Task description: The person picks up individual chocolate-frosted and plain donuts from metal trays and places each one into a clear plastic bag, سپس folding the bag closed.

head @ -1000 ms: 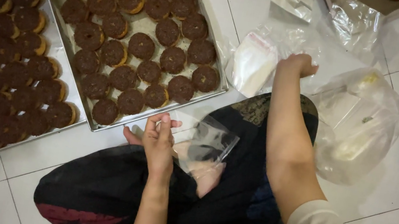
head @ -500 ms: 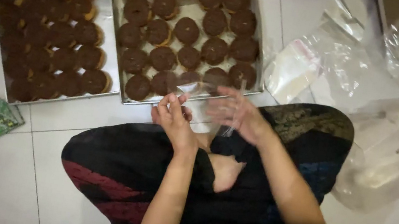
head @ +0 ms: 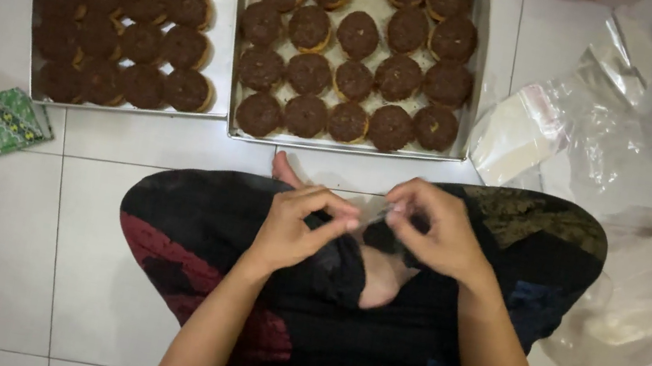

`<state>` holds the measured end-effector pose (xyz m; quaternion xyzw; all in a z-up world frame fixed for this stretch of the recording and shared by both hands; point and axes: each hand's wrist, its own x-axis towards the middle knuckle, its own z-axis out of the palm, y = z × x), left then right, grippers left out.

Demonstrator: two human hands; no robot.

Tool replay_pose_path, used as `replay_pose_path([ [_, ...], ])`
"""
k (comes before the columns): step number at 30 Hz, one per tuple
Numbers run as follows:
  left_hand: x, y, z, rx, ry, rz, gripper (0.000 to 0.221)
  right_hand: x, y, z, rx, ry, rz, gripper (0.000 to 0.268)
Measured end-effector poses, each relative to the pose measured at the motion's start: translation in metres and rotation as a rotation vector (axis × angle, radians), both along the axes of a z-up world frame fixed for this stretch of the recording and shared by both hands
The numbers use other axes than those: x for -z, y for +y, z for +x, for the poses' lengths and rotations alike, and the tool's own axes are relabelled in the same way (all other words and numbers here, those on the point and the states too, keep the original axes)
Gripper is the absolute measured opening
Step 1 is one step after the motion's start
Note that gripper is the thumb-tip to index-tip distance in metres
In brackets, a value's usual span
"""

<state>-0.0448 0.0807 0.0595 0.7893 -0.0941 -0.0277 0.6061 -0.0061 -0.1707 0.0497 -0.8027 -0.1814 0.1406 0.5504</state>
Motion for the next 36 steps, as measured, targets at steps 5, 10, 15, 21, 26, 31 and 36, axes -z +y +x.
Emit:
replay_pose_path([
  [5, 0.025, -0.012, 0.000, -0.198, 0.231, -0.253, 0.011, -0.019, 0.018, 0.003, 0.240, -0.305, 0.000, 0.028],
  [10, 0.040, -0.012, 0.006, -0.172, 0.415, -0.723, 0.020, -0.012, 0.061, -0.017, 0.251, -0.919, -0.045, 0.010],
  [15, 0.043, -0.003, 0.015, -0.295, 0.530, -0.570, 0.025, -0.014, 0.081, -0.006, 0.121, -0.860, -0.348, 0.027],
  [21, 0.020, 0.019, 0.030, -0.384, 0.586, -0.316, 0.024, -0.003, 0.106, -0.004, 0.007, -0.830, -0.471, 0.045],
  [26, 0.085, 0.029, 0.026, -0.292, 0.627, 0.070, 0.031, 0.006, 0.129, 0.001, -0.033, -0.726, -0.547, 0.027],
  [31, 0.071, 0.032, 0.040, -0.309, 0.691, 0.039, 0.041, 0.018, 0.137, 0.008, -0.028, -0.566, -0.498, 0.018],
  [36, 0.080, 0.030, 0.042, -0.387, 0.713, -0.026, 0.037, 0.007, 0.142, 0.015, -0.029, -0.639, -0.448, 0.015],
])
